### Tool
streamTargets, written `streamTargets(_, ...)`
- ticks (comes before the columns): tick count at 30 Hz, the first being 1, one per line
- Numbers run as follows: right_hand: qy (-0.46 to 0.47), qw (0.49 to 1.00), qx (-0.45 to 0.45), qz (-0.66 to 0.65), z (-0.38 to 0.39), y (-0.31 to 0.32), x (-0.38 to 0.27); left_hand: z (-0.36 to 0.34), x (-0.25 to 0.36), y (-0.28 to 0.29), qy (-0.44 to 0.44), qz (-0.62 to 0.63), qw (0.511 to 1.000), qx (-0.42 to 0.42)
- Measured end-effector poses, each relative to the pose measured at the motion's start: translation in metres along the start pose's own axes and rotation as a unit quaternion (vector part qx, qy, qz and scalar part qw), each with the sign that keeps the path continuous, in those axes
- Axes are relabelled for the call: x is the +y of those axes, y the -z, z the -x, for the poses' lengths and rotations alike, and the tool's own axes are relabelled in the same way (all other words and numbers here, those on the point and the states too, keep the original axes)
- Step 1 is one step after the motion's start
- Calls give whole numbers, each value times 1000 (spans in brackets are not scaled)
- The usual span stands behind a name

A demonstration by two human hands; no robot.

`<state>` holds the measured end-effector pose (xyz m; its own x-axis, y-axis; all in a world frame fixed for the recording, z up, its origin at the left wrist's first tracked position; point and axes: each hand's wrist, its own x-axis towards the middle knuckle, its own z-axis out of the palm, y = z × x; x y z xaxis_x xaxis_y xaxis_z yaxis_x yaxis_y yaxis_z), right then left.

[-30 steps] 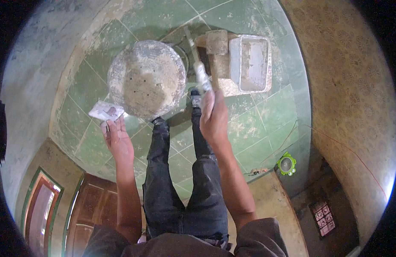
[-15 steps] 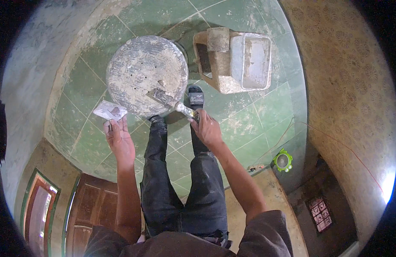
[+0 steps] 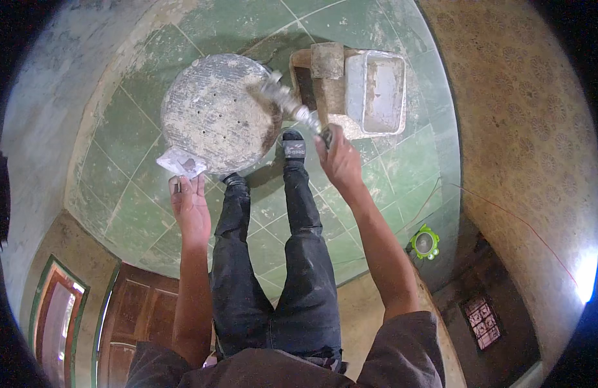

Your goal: The person applies wall putty to a concrete wall with a scraper, patching holes and imperfections.

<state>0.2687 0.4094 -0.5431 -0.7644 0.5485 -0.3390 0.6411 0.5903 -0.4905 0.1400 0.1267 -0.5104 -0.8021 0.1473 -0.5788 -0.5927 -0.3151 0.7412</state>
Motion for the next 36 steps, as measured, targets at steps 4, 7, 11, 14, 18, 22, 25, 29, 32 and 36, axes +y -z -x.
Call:
streamTargets(4,-51,987,139,-68,-22,47,-34,4,1,6,-8,-11,1000,0)
streamTargets(7,22,957,263,-120,-30,79,-60,8,6,4,-17,-11,1000,-6)
streamTargets(11,100,902,406,108,-46,22,-30,10,7,3,-18,-9,1000,-20)
streamTargets(14,-130,973,111,-156,-58,-38,-9,13,4,-12,-8,-1,1000,-12)
streamTargets(18,-192,963,70,-176,-3,-46,-33,21,20,2,-23,-38,999,10)
streamTargets(22,-186,953,82,-226,27,-49,2,28,15,8,3,-31,999,-7)
streamTargets(25,-176,966,92,-166,48,-42,6,39,10,9,14,-47,999,-3)
streamTargets(29,-202,972,81,-86,64,-40,46,51,-1,-1,28,-36,999,-17)
streamTargets(32,-191,971,91,-107,75,-30,39,57,-2,3,24,-57,998,-17)
streamTargets(36,-147,948,247,-136,73,4,23,65,2,4,29,-65,997,-16)
